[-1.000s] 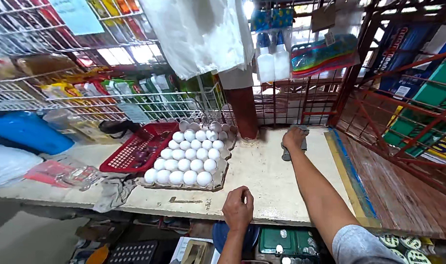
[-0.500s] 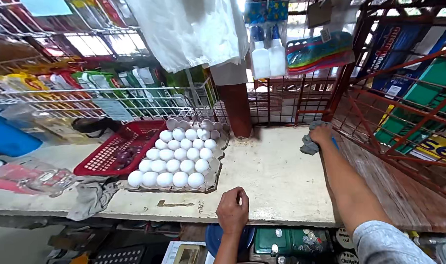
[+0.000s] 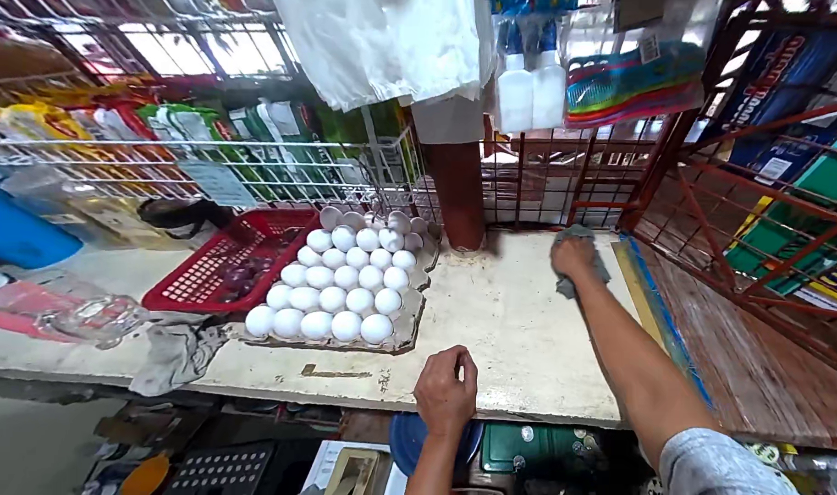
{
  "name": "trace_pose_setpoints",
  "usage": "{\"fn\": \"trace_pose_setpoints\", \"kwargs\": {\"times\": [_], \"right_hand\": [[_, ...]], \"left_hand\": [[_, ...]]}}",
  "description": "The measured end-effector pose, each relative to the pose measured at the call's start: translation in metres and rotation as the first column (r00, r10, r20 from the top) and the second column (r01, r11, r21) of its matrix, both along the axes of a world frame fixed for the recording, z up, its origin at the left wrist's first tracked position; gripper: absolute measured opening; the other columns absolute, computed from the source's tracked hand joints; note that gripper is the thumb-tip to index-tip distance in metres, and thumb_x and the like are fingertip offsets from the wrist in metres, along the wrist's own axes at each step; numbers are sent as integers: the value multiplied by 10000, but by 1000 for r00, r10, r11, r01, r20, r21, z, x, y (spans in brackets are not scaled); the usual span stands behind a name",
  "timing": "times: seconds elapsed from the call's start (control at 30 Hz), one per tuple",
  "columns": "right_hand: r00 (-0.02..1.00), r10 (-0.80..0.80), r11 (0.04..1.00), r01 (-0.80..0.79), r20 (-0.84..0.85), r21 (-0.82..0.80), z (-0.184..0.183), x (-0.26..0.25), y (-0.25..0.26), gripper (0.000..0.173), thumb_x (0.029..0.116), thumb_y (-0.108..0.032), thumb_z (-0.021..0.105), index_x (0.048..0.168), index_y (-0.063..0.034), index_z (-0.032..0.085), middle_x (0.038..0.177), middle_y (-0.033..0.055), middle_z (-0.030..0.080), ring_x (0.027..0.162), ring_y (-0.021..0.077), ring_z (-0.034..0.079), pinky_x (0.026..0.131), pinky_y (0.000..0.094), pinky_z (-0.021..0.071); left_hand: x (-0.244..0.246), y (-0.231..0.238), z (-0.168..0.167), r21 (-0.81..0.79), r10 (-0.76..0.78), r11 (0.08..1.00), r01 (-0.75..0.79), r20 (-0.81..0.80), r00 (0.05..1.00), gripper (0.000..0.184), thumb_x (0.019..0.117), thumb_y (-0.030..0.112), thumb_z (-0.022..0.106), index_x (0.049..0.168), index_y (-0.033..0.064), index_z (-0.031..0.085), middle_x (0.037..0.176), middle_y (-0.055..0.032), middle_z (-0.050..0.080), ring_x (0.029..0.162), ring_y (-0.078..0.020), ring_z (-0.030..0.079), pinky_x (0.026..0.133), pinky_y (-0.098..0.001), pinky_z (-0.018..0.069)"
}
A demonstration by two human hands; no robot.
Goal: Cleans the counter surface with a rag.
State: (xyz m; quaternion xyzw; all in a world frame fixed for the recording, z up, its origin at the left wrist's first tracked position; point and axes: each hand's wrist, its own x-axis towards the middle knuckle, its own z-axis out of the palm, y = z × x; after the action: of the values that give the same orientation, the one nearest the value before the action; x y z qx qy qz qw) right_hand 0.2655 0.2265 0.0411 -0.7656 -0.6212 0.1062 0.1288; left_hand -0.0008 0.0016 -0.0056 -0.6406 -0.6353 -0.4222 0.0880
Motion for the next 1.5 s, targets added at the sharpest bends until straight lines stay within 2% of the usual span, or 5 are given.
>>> {"fn": "trace_pose_setpoints", "kwargs": {"times": [0.73,0.9,1.07,1.2,1.5], "right_hand": [[903,426,902,-421,-54,93,2,-114,15,469,1070,-303,437,1413,-15,574,1470,267,511,1397,465,432,1135,656,329],[557,815,577,-806,-161,130,-5,-90,-83,413,1068,-184,431,1434,-102,602,1379,179,633,1347,364,529,1173,544,337],[920,307,941,-256,-244,221,9,22,-69,339,1055,-126,501,1302,75,617,1340,311,592,1277,450,562,1116,569,419],[976,-132,991,137,-172,15,23,-9,-57,545,1072,-308,438,1486,44,463,1558,338,365,1486,481,302,1210,637,202],[598,792,608,-792,-123,64,0,-168,-63,475,1043,-179,457,1506,-93,512,1579,169,443,1483,387,360,1211,594,251]], "left_hand": [[0,4,-2,86,-18,996,16,23,1000,249,911,209,561,878,67,763,789,-70,729,781,-230,720,702,-374,582],[-1,-3,8,-16,-79,996,82,159,984,215,909,147,632,1019,5,751,980,-155,747,923,-298,728,809,-427,599],[-23,-37,65,-123,114,992,24,968,223,642,1027,52,544,1553,-98,208,1568,-322,327,1381,-345,464,1101,-423,437],[-46,-15,92,-192,182,981,-17,953,-243,405,1082,152,465,1427,-44,386,1272,-180,494,1090,-202,527,964,-318,450],[-63,39,108,-277,285,957,87,841,-460,347,1025,273,582,1292,74,486,1074,-102,537,859,-162,566,737,-277,514]]}}
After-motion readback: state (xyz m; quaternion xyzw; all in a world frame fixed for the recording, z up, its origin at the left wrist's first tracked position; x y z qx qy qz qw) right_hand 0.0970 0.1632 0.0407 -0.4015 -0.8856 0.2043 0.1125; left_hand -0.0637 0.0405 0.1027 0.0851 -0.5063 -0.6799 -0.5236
